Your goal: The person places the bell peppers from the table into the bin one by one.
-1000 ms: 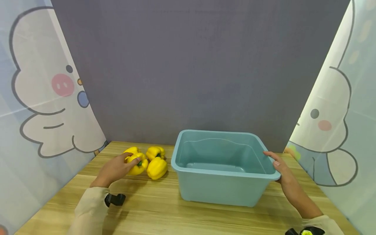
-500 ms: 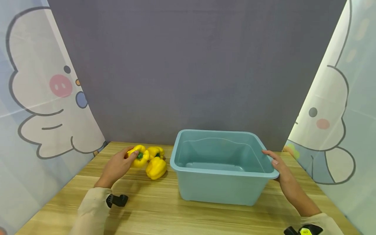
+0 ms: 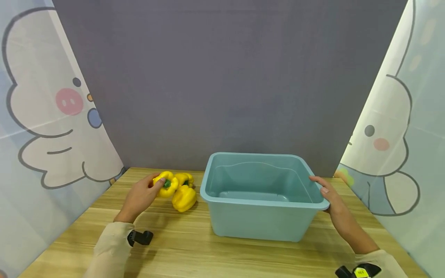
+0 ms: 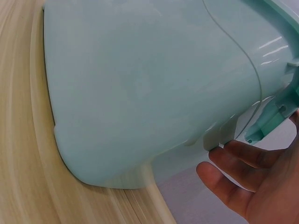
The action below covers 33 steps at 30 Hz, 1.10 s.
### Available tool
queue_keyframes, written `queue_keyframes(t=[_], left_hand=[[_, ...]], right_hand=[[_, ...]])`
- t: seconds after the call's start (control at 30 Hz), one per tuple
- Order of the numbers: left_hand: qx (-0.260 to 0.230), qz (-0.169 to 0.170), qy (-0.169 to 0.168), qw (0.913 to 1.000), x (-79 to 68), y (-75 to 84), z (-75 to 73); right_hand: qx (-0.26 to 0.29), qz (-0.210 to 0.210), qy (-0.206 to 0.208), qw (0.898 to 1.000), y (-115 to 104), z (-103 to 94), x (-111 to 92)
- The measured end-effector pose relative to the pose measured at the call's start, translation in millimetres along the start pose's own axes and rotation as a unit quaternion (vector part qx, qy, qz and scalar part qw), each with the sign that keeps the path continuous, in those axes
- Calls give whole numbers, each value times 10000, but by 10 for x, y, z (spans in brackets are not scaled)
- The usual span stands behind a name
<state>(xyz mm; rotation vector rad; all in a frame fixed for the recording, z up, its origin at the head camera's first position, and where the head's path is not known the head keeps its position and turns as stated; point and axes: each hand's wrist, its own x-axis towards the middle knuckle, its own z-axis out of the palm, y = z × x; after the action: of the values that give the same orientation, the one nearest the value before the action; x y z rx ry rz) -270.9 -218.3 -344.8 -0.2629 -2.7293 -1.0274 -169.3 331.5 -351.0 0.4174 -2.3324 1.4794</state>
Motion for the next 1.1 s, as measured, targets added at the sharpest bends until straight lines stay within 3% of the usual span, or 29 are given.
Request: queue_keyframes(t=[0.3, 0.6, 1.1], left_hand=[[-204, 149, 163, 9995, 7, 40, 26], [-342, 426, 242, 9982, -15, 22, 70], [-538, 457, 238, 9972, -1, 61, 111]], right_hand=[[-166, -22, 39, 9999, -9, -8, 18], [215, -49, -15, 9998, 39, -10, 6], [291, -102, -24, 9995, 34, -14, -2]])
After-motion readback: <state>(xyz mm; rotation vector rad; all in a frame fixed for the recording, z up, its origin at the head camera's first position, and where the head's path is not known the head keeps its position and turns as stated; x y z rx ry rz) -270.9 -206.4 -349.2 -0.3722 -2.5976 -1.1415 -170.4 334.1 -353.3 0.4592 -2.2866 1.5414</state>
